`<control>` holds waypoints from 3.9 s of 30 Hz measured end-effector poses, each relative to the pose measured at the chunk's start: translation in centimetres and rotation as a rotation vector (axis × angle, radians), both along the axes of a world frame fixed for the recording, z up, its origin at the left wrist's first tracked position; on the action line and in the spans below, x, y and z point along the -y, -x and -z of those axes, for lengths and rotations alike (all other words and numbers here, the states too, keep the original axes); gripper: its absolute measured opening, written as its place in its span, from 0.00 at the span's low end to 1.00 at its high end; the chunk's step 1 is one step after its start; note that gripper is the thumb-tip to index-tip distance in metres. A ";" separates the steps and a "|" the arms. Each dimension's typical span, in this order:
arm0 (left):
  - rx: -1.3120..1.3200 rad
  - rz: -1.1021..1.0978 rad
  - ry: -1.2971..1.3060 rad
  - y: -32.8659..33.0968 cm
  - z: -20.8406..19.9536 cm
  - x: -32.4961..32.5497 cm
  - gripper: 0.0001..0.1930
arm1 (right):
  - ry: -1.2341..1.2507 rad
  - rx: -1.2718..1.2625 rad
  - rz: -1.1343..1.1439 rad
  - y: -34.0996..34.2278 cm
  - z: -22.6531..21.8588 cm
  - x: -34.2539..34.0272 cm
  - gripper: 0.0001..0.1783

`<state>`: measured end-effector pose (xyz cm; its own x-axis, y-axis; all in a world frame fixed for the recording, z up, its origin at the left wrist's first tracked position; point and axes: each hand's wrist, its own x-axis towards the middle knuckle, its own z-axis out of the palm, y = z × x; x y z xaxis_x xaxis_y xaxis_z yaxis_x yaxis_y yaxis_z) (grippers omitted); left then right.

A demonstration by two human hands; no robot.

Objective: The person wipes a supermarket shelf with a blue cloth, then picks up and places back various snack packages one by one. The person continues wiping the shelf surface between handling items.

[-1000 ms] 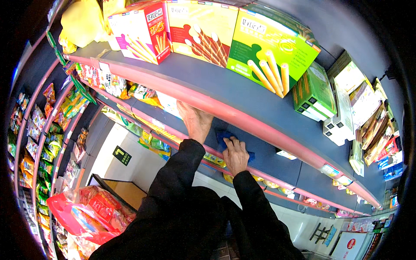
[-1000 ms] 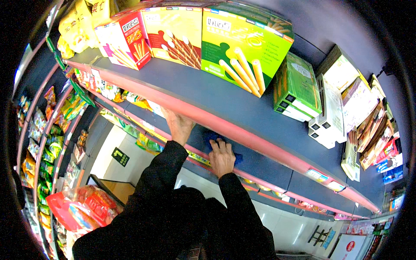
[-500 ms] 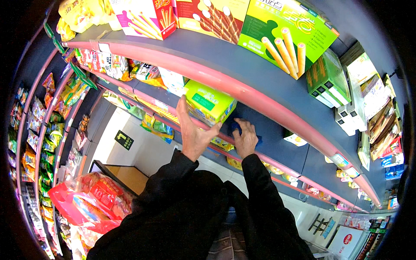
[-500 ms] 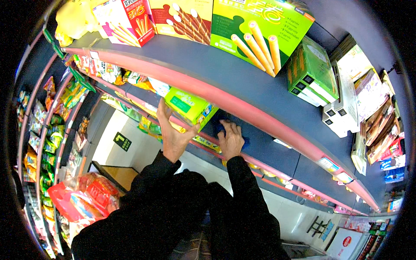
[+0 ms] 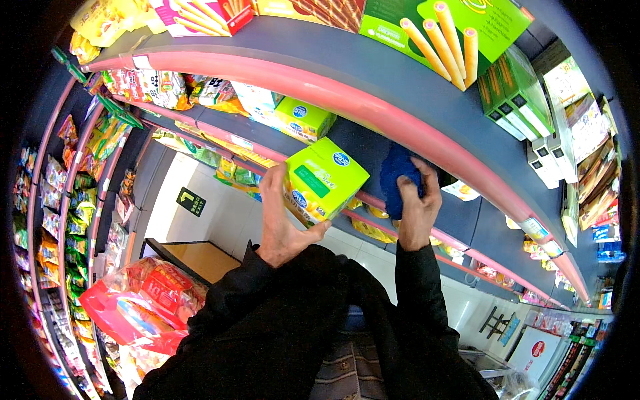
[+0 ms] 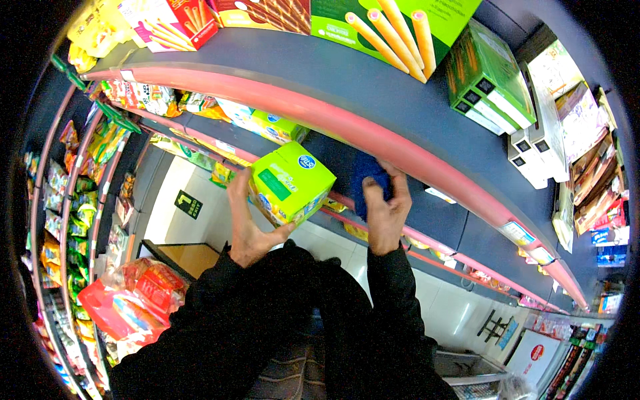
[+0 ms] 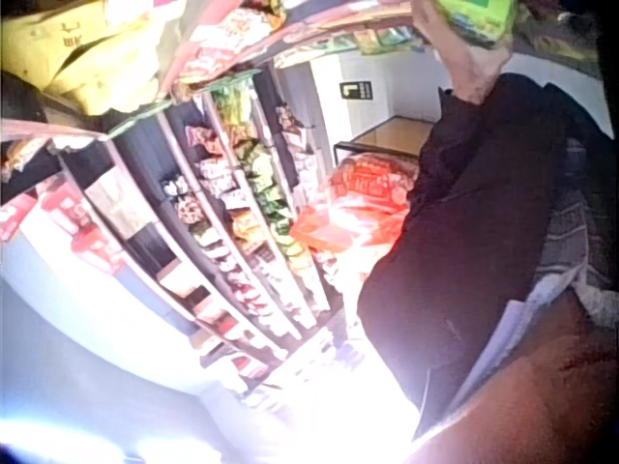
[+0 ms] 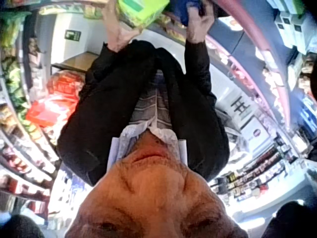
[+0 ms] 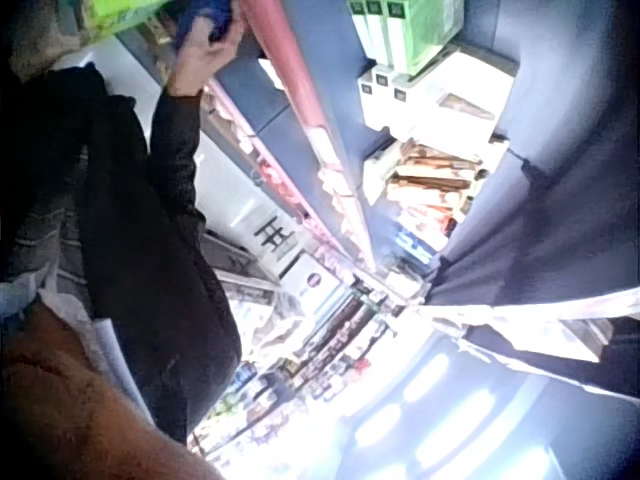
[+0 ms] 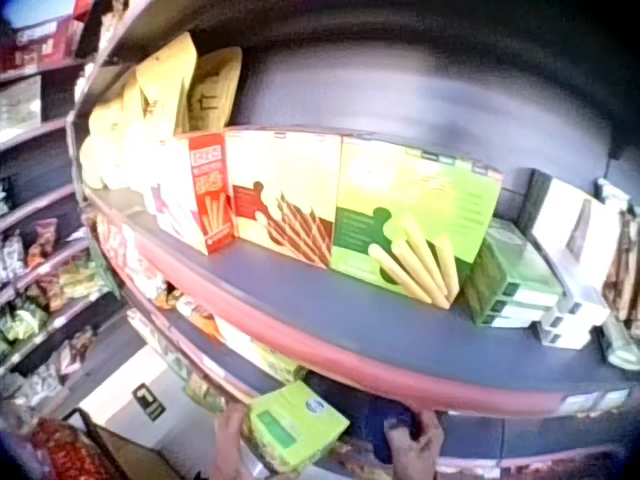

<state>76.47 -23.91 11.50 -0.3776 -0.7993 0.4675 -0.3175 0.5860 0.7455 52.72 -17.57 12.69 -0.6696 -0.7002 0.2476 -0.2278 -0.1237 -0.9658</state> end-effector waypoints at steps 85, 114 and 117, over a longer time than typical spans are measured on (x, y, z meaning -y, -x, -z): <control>-0.658 0.596 -1.004 2.9 -2.5 3.9 0.48 | -0.283 0.011 0.056 -4.2 1.3 -4.4 0.18; -0.367 0.519 -0.633 8.9 2.1 7.1 0.48 | -0.259 0.336 0.135 -9.9 5.3 -11.4 0.19; -0.386 0.548 -0.609 12.9 1.5 7.3 0.50 | -0.231 0.470 0.158 -10.0 5.4 -12.1 0.19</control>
